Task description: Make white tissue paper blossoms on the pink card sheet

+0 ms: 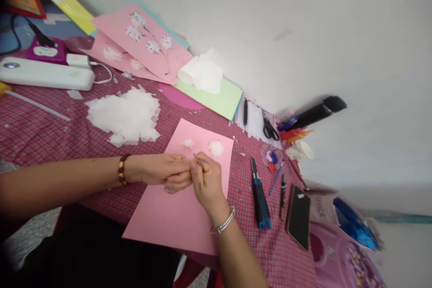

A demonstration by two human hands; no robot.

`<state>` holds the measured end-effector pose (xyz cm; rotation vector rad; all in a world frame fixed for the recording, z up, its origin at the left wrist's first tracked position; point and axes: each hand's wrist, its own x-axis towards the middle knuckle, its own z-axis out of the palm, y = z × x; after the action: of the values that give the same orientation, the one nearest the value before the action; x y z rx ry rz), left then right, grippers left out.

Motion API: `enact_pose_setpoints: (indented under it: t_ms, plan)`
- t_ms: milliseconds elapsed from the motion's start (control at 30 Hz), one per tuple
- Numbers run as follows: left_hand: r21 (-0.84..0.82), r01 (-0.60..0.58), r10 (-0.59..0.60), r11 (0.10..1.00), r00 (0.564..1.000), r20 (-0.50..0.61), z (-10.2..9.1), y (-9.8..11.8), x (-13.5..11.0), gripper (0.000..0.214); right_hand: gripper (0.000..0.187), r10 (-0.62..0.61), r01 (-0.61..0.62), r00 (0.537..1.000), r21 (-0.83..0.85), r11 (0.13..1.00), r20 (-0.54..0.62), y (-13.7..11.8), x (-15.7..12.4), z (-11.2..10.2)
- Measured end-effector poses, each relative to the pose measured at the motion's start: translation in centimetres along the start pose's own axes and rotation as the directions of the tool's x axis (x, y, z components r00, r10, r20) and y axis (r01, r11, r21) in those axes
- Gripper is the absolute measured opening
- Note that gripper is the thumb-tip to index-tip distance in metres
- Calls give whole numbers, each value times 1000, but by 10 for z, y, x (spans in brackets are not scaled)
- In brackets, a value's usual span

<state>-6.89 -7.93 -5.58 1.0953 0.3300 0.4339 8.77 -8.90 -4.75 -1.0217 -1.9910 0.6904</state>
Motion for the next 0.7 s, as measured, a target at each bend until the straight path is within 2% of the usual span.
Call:
enact_pose_setpoints:
  t_ms: [67, 133, 233, 300, 367, 433, 533, 633, 700]
  plan:
    - [-139, 92, -65, 986, 981, 185, -4, 2, -3, 63, 39, -1, -1, 1000, 74, 997, 26, -7, -2, -3]
    - [-141, 113, -74, 983, 964, 257, -8, 4, -5, 63, 42, 78, -88, 995, 177, 980, 65, -10, -5, -3]
    - [95, 6, -22, 995, 986, 162, -13, 10, -5, 61, 46, 256, -287, 957, 329, 900, 136, -7, -7, 0]
    - [340, -29, 11, 940, 999, 53, -15, 16, -5, 62, 49, 332, -374, 927, 422, 826, 173, -2, -8, 3]
    - [531, -4, 30, 847, 999, -41, -15, 21, -5, 59, 52, 377, -426, 905, 477, 769, 200, 4, -8, 5]
    - [657, 19, 49, 754, 995, -85, -15, 23, -4, 55, 53, 402, -456, 889, 488, 744, 219, 9, -7, 7]
    - [786, -20, 181, 617, 976, -117, -16, 18, -1, 50, 51, 417, -470, 881, 512, 719, 223, 12, -4, 9]
    - [863, -31, 334, 504, 929, -161, -19, 11, 2, 40, 49, 390, -428, 899, 584, 689, 199, 12, -1, 8]
    - [885, -9, 367, 465, 912, -183, -21, 9, 2, 36, 46, 358, -397, 913, 631, 667, 196, 12, 1, 6]
